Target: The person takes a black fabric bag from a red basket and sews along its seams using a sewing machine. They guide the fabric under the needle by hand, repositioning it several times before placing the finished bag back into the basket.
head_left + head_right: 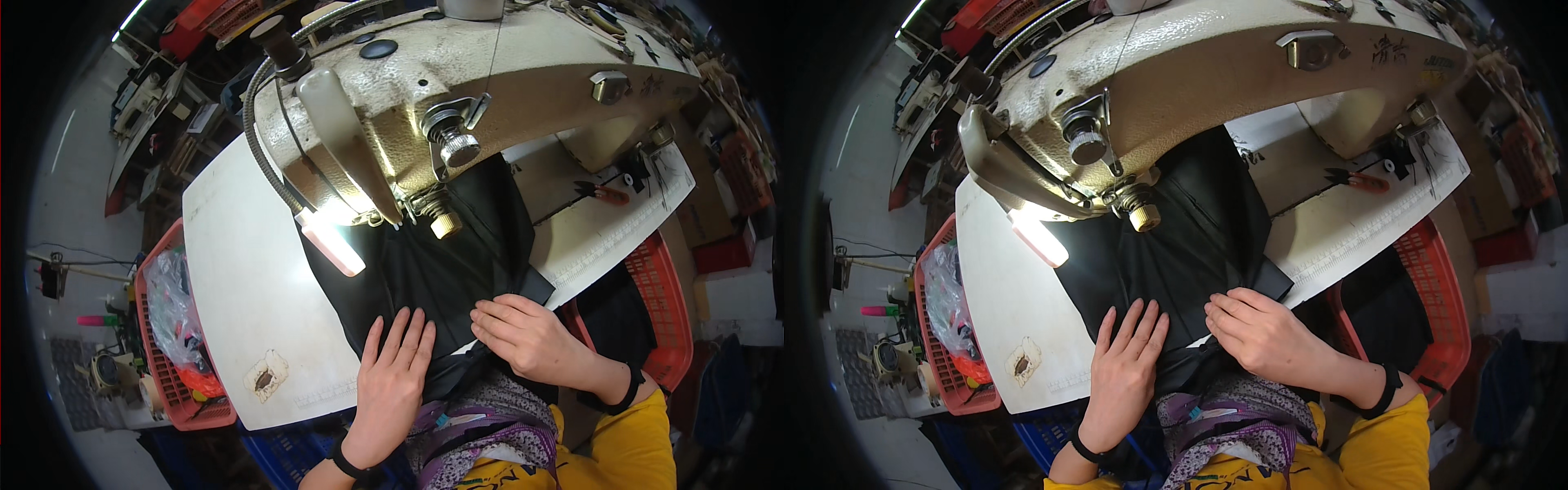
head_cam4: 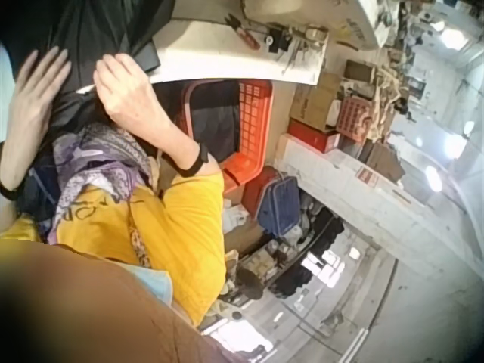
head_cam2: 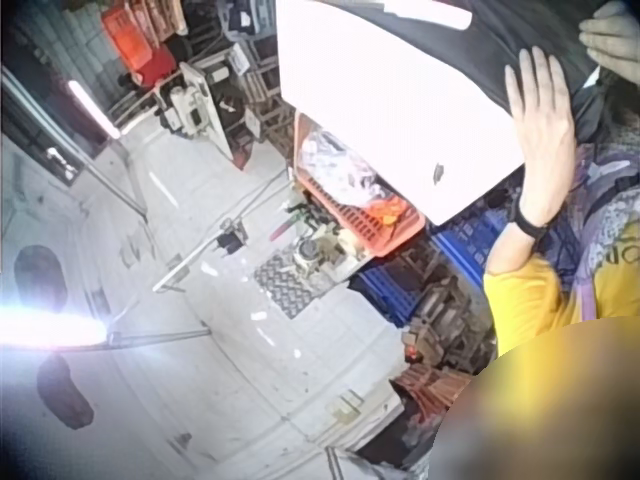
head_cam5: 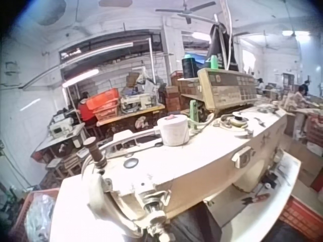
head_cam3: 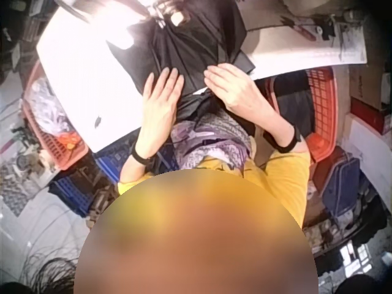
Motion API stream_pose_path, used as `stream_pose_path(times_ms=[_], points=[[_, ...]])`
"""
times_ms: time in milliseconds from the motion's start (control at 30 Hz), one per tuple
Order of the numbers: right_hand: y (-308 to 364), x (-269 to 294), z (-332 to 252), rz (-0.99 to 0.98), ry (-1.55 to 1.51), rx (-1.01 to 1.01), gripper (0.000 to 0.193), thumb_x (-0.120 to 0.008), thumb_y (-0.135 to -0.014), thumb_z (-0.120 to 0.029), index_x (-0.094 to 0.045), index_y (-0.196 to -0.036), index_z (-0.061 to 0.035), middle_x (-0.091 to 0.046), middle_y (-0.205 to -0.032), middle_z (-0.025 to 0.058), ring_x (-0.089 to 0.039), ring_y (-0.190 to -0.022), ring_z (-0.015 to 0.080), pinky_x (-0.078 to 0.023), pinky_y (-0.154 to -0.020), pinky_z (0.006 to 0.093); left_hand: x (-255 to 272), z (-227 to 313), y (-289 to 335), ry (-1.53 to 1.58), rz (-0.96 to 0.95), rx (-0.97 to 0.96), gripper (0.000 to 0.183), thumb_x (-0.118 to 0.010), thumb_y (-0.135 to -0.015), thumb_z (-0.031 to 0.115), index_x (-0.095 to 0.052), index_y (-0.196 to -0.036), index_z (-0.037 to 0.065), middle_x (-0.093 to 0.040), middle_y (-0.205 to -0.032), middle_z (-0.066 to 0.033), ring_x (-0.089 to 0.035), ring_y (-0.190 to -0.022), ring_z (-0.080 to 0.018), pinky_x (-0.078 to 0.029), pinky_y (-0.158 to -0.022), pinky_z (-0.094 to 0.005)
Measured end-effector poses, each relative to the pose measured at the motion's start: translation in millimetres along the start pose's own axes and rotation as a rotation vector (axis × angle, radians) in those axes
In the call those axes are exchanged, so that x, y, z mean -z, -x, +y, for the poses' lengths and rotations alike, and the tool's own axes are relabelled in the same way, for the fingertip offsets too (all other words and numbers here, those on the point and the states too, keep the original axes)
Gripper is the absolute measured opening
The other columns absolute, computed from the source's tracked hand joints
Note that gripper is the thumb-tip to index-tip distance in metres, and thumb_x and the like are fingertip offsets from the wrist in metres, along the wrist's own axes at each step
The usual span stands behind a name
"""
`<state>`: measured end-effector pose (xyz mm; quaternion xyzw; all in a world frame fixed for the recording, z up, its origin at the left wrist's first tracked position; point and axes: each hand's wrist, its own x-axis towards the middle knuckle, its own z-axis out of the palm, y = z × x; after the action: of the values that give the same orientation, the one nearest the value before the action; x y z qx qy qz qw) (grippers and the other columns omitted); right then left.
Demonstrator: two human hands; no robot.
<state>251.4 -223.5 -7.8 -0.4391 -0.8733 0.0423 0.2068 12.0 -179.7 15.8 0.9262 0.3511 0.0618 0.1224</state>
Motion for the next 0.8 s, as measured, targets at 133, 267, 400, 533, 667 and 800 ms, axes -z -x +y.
stream_pose_path(times_ms=[133, 267, 400, 533, 667, 800], points=[[-2.5, -0.9, 2.7, -0.005, -0.001, -0.005, 0.035, -0.063, -0.078, -0.009, -0.068, -0.11, 0.0041, -0.068, -0.111, 0.016, -0.064, -0.111, 0.0291, -0.049, -0.101, 0.0408, 1.3, -2.0, 1.2, 0.005, -0.001, -0.021, 0.06, -0.065, -0.074, -0.005, -0.061, -0.133, 0.005, -0.056, -0.141, -0.0163, -0.049, -0.136, -0.033, -0.029, -0.118, -0.0528], [-8.0, 3.3, 3.1, 0.007, -0.032, 0.02, 0.037, -0.063, -0.079, -0.01, -0.069, -0.115, -0.0028, -0.065, -0.107, 0.0135, -0.063, -0.109, 0.0279, -0.048, -0.099, 0.0408, 5.1, -2.7, -1.2, -0.013, -0.011, -0.038, 0.054, -0.068, -0.078, -0.001, -0.062, -0.131, 0.008, -0.057, -0.14, -0.0164, -0.051, -0.133, -0.0325, -0.031, -0.117, -0.0529], [-9.8, 2.9, 1.7, -0.071, -0.008, 0.037, 0.04, -0.063, -0.08, -0.011, -0.068, -0.119, -0.0076, -0.063, -0.105, 0.012, -0.061, -0.11, 0.0268, -0.046, -0.099, 0.0416, 10.1, -4.7, -7.5, 0.04, -0.02, -0.035, 0.047, -0.073, -0.083, 0.015, -0.063, -0.128, 0.006, -0.059, -0.137, -0.0163, -0.056, -0.126, -0.0323, -0.037, -0.111, -0.0506], [-7.0, 1.3, 1.9, -0.103, -0.018, 0.036, 0.046, -0.064, -0.077, -0.01, -0.068, -0.123, -0.0112, -0.063, -0.108, 0.0117, -0.06, -0.112, 0.0272, -0.044, -0.1, 0.0423, 8.6, -8.2, -30.8, 0.057, -0.001, 0.078, 0.058, -0.076, -0.082, 0.034, -0.062, -0.13, 0.005, -0.057, -0.137, -0.0159, -0.055, -0.123, -0.0325, -0.039, -0.106, -0.0481], [-4.8, 0.0, 5.4, -0.12, -0.022, 0.022, 0.054, -0.066, -0.073, -0.008, -0.067, -0.126, -0.0163, -0.063, -0.111, 0.0107, -0.059, -0.113, 0.0264, -0.044, -0.1, 0.0424, -3.4, -23.6, -29.3, -0.018, 0.118, 0.084, 0.074, -0.079, -0.075, 0.048, -0.061, -0.135, 0.008, -0.052, -0.144, -0.0144, -0.046, -0.134, -0.0337, -0.031, -0.114, -0.05], [-9.8, -2.4, 9.8, -0.077, -0.033, 0.002, 0.053, -0.066, -0.073, -0.008, -0.067, -0.125, -0.0169, -0.062, -0.11, 0.01, -0.059, -0.111, 0.027, -0.044, -0.1, 0.0422, -3.3, -34.2, -34.3, -0.054, 0.142, 0.067, 0.08, -0.081, -0.07, 0.054, -0.062, -0.134, 0.009, -0.054, -0.144, -0.0142, -0.045, -0.137, -0.0339, -0.026, -0.118, -0.0523]])
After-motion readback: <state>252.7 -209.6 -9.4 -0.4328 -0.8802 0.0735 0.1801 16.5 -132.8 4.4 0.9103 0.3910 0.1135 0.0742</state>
